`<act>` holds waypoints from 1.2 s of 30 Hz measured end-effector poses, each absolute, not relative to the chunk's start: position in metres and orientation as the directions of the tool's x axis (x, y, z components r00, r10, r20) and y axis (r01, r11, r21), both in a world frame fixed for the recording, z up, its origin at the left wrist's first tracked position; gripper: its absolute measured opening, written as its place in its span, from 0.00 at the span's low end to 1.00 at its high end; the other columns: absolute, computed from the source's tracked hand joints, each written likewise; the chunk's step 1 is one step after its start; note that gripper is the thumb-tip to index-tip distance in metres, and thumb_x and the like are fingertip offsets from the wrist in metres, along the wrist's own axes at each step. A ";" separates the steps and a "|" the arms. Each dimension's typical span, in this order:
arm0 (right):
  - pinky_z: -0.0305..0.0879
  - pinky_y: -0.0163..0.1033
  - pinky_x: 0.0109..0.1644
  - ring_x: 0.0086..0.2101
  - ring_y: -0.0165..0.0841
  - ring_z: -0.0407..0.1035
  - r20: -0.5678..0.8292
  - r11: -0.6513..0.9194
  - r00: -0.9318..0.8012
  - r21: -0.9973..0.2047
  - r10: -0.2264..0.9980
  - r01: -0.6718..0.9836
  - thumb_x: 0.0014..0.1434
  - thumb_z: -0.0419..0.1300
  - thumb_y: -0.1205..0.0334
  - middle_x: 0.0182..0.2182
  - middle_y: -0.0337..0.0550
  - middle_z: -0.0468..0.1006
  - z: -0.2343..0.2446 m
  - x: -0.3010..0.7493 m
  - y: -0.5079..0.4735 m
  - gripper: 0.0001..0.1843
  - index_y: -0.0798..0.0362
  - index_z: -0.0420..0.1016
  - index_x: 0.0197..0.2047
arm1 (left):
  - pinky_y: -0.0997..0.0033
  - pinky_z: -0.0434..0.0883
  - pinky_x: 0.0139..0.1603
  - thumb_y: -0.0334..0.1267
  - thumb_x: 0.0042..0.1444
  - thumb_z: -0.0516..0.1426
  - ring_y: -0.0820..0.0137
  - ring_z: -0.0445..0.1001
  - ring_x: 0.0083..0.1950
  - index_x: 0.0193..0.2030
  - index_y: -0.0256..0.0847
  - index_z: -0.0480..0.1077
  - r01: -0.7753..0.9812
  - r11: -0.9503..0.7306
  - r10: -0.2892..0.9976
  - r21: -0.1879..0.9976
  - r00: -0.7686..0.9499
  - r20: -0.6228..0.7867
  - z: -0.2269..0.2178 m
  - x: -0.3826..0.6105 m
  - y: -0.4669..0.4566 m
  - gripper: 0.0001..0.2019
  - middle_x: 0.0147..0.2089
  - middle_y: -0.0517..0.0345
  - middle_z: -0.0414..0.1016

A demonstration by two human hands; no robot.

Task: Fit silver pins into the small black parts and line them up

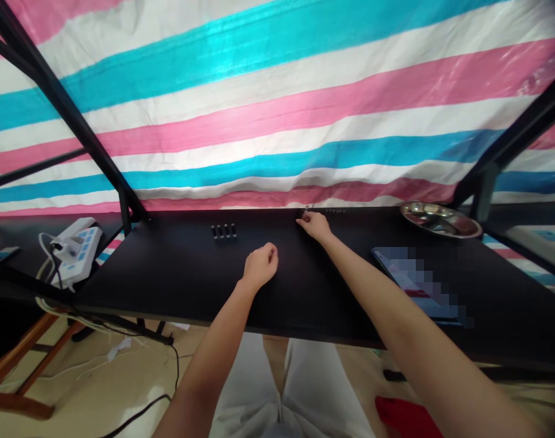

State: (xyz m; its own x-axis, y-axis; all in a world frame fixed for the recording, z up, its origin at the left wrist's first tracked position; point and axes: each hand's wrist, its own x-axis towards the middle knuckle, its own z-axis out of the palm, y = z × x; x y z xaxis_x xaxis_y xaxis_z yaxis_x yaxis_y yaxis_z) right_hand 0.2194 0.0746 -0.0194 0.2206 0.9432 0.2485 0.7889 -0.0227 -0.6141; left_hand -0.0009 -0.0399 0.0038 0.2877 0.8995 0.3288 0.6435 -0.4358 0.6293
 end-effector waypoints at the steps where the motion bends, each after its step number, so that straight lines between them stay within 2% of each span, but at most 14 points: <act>1: 0.57 0.36 0.29 0.27 0.34 0.66 0.235 -0.044 0.238 -0.618 0.942 0.785 0.48 0.61 0.57 0.26 0.45 0.75 -0.019 0.219 0.076 0.08 0.54 0.71 0.25 | 0.74 0.58 0.29 0.34 0.55 0.49 0.70 0.66 0.27 0.33 0.44 0.67 0.651 -0.434 0.901 0.623 0.293 0.321 0.005 -0.001 -0.040 0.06 0.25 0.59 0.69; 9: 0.59 0.35 0.32 0.30 0.34 0.68 0.220 -0.086 0.265 -0.595 0.939 0.799 0.49 0.59 0.57 0.28 0.45 0.76 -0.018 0.216 0.076 0.09 0.55 0.74 0.28 | 0.74 0.61 0.32 0.36 0.57 0.47 0.72 0.68 0.29 0.37 0.43 0.68 0.717 -0.414 0.910 0.561 0.326 0.255 0.011 0.000 -0.043 0.09 0.28 0.61 0.71; 19: 0.61 0.35 0.33 0.31 0.34 0.69 0.212 -0.068 0.249 -0.618 0.945 0.783 0.50 0.60 0.59 0.30 0.45 0.77 -0.018 0.215 0.075 0.08 0.55 0.74 0.30 | 0.75 0.61 0.32 0.37 0.57 0.47 0.73 0.68 0.28 0.37 0.42 0.68 0.705 -0.415 0.910 0.576 0.323 0.260 0.011 -0.001 -0.043 0.09 0.27 0.61 0.71; 27: 0.63 0.35 0.36 0.31 0.33 0.70 0.160 -0.050 0.161 -0.541 0.974 0.840 0.50 0.59 0.66 0.31 0.46 0.77 -0.015 0.231 0.079 0.05 0.56 0.75 0.32 | 0.75 0.60 0.30 0.36 0.57 0.47 0.74 0.66 0.27 0.36 0.42 0.68 0.699 -0.420 0.907 0.578 0.323 0.268 0.010 -0.001 -0.043 0.09 0.27 0.61 0.70; 32: 0.63 0.35 0.36 0.31 0.34 0.71 0.133 -0.069 0.171 -0.556 0.976 0.829 0.49 0.61 0.59 0.28 0.45 0.78 -0.015 0.236 0.076 0.09 0.56 0.78 0.31 | 0.75 0.60 0.31 0.36 0.57 0.47 0.74 0.67 0.27 0.37 0.42 0.68 0.699 -0.415 0.910 0.582 0.320 0.264 0.009 -0.001 -0.042 0.09 0.27 0.61 0.71; 36: 0.64 0.37 0.36 0.33 0.37 0.72 0.164 -0.112 0.216 -0.487 0.962 0.866 0.50 0.61 0.54 0.29 0.46 0.79 -0.017 0.234 0.071 0.13 0.54 0.80 0.33 | 0.75 0.60 0.30 0.37 0.57 0.47 0.74 0.66 0.27 0.36 0.42 0.68 0.693 -0.417 0.909 0.588 0.320 0.268 0.009 -0.001 -0.041 0.09 0.26 0.62 0.70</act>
